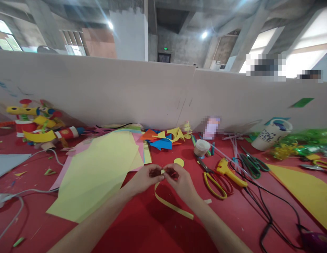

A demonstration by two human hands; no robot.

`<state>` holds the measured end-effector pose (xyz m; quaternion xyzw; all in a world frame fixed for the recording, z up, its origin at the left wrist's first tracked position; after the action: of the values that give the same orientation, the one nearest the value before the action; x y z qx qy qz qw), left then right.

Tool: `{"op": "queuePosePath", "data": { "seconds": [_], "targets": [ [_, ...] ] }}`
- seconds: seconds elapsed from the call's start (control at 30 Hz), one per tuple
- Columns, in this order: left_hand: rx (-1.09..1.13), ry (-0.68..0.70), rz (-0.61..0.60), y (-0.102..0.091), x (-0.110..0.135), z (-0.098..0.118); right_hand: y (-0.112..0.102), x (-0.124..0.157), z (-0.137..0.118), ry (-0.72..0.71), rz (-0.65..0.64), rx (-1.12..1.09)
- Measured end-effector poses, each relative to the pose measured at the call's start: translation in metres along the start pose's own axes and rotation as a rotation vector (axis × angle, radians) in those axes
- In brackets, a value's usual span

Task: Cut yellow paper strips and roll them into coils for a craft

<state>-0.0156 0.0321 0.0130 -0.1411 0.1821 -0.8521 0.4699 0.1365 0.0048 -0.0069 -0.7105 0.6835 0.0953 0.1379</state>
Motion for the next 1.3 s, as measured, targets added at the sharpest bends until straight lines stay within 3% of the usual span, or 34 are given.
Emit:
{"op": "queuePosePath", "data": {
  "seconds": [0.2, 0.47, 0.7, 1.0, 1.3],
  "targets": [
    [-0.040, 0.000, 0.006, -0.003, -0.001, -0.003, -0.005, -0.007, 0.006, 0.197, -0.095, -0.261],
    [-0.273, 0.025, -0.013, -0.005, 0.000, -0.003, -0.013, -0.009, 0.012, 0.283, -0.159, -0.207],
    [-0.342, 0.051, -0.064, -0.003, 0.004, -0.003, -0.014, -0.006, 0.013, 0.400, -0.244, -0.224],
    [-0.072, -0.089, -0.078, -0.006, -0.002, -0.008, -0.012, -0.007, 0.007, 0.274, -0.199, -0.101],
    [-0.039, -0.101, -0.059, -0.009, -0.002, -0.007, -0.009, -0.006, -0.003, 0.257, -0.167, -0.029]
  ]
}}
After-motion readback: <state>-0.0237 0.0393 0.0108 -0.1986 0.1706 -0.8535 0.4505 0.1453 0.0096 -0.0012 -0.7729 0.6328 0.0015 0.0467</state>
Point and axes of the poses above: each hand's wrist, its own x-axis away from the middle knuckle, its own y-axis out of the palm, z = x × y, the point moved 1 cm from there along -x, towards the middle knuckle, and after that the axes turned 15 degrees about -x, right-handed, at the moved point
